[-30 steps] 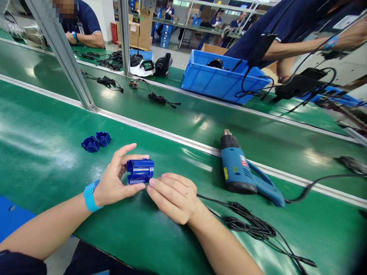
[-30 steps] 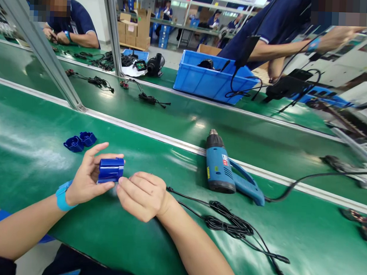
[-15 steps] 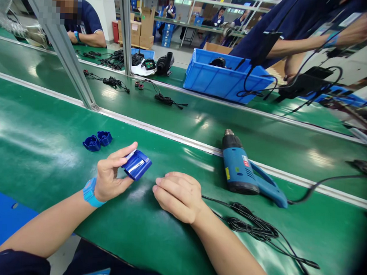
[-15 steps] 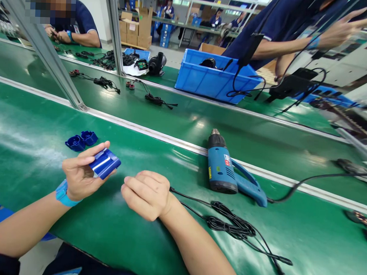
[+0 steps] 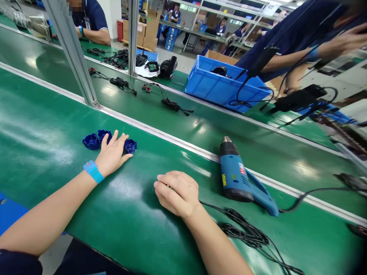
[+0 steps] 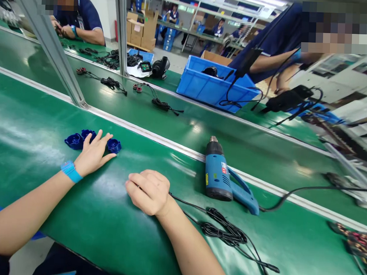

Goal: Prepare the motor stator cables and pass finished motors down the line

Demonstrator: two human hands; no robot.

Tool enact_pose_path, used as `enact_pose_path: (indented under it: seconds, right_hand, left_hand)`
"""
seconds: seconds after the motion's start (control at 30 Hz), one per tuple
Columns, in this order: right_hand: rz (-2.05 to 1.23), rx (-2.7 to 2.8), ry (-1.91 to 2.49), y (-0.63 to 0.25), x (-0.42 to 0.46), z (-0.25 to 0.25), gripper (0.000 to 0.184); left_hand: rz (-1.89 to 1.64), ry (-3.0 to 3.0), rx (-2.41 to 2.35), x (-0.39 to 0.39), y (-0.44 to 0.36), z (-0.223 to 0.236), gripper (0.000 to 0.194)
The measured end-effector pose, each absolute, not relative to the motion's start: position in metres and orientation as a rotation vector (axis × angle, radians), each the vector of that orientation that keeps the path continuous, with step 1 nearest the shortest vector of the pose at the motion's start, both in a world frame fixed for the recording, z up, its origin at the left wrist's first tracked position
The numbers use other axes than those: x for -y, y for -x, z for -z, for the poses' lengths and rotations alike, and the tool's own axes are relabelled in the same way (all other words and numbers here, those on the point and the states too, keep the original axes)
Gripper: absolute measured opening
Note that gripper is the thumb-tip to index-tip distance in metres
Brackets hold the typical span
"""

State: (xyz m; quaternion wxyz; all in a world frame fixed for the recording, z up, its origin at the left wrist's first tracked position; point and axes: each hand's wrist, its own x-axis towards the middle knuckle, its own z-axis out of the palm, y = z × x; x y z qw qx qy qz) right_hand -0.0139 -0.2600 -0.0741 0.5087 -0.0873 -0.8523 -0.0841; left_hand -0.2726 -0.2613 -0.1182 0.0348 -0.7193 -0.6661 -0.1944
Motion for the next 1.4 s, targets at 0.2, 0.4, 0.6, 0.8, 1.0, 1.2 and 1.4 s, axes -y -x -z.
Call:
enact_pose_path:
  seconds: [0.2,0.4,0.6,0.8,1.0,1.2,1.4]
  right_hand:
    - [0.009,2.059,0.632,0.018,0.240,0.080,0.017]
    - [-0.181,2.262,1.364,0.011,0.117,0.079,0.028]
    - [-0.100,2.203,1.818,0.016,-0.024,0.099,0.061]
    - [-0.133,2.203,2.022,0.028,-0.106,0.117,0.079]
    - [-0.246,2.193,2.173,0.013,-0.129,0.118,0.063]
    - [-0.535,2.101,2.120,-0.003,-0.103,0.109,0.036]
    - [-0.671,2.015,1.820,0.001,-0.050,0.093,0.060]
  left_hand:
    - [0.634,2.473,1.625,0.282,0.228,0.120,0.070]
    - [0.421,2.911,1.487,0.302,0.203,0.150,0.061]
    - [0.473,3.054,1.649,0.298,0.200,0.147,0.066]
    - [0.478,3.143,1.680,0.292,0.196,0.143,0.075]
    - [0.451,3.156,1.687,0.293,0.197,0.141,0.073]
    - [0.551,3.142,1.694,0.296,0.201,0.145,0.061]
    - [0.466,3.129,1.719,0.293,0.207,0.136,0.064]
